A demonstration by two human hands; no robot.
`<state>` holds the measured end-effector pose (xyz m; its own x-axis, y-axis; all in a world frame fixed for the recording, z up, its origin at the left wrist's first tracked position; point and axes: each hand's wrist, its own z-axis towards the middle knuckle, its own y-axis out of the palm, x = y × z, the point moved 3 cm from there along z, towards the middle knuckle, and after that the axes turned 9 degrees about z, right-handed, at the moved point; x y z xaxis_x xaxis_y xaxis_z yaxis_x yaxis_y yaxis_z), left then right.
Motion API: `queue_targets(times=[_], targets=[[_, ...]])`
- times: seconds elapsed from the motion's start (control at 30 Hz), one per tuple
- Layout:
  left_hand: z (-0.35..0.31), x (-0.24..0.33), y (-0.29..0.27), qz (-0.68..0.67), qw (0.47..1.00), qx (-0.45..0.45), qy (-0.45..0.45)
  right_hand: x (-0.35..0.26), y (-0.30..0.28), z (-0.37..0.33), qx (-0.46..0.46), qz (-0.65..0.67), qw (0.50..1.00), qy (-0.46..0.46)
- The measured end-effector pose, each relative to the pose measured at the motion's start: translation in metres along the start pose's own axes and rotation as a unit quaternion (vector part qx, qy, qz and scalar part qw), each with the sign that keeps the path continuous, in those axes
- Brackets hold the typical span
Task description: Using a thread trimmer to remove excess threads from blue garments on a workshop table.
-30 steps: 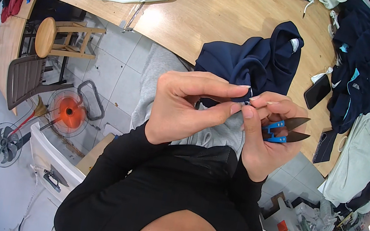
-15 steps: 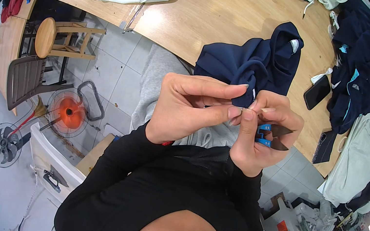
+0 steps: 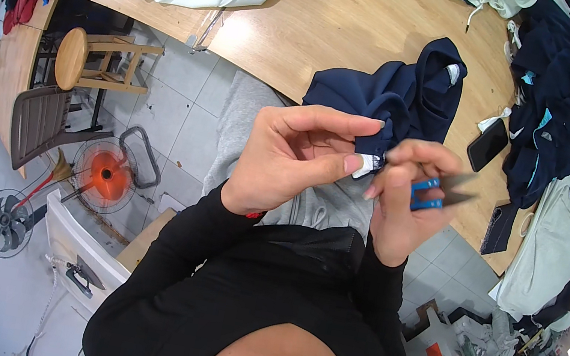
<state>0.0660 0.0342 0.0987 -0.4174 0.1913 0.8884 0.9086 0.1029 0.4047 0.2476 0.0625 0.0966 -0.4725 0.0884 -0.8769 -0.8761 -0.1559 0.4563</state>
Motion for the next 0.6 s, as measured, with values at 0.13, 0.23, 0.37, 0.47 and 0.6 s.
queue_targets(times=[0.13,0.23,0.37,0.47,0.6], targets=[[0.002,0.0,-0.005,0.054,0.998,-0.029,0.026,-0.004,0.008,-0.001,0.062,0.09,0.983,0.147],[0.003,0.0,-0.005,0.068,0.997,-0.035,0.027,0.0,0.01,0.002,0.062,0.119,0.977,0.165],[0.004,-0.002,-0.005,0.108,0.991,-0.025,0.071,0.005,0.006,0.005,0.045,0.126,0.975,0.177],[0.004,-0.005,-0.006,0.131,0.986,-0.028,0.1,0.008,0.007,0.004,0.044,0.14,0.973,0.179],[0.004,-0.005,-0.005,0.161,0.976,-0.02,0.147,0.006,0.01,0.004,0.074,0.144,0.966,0.201]])
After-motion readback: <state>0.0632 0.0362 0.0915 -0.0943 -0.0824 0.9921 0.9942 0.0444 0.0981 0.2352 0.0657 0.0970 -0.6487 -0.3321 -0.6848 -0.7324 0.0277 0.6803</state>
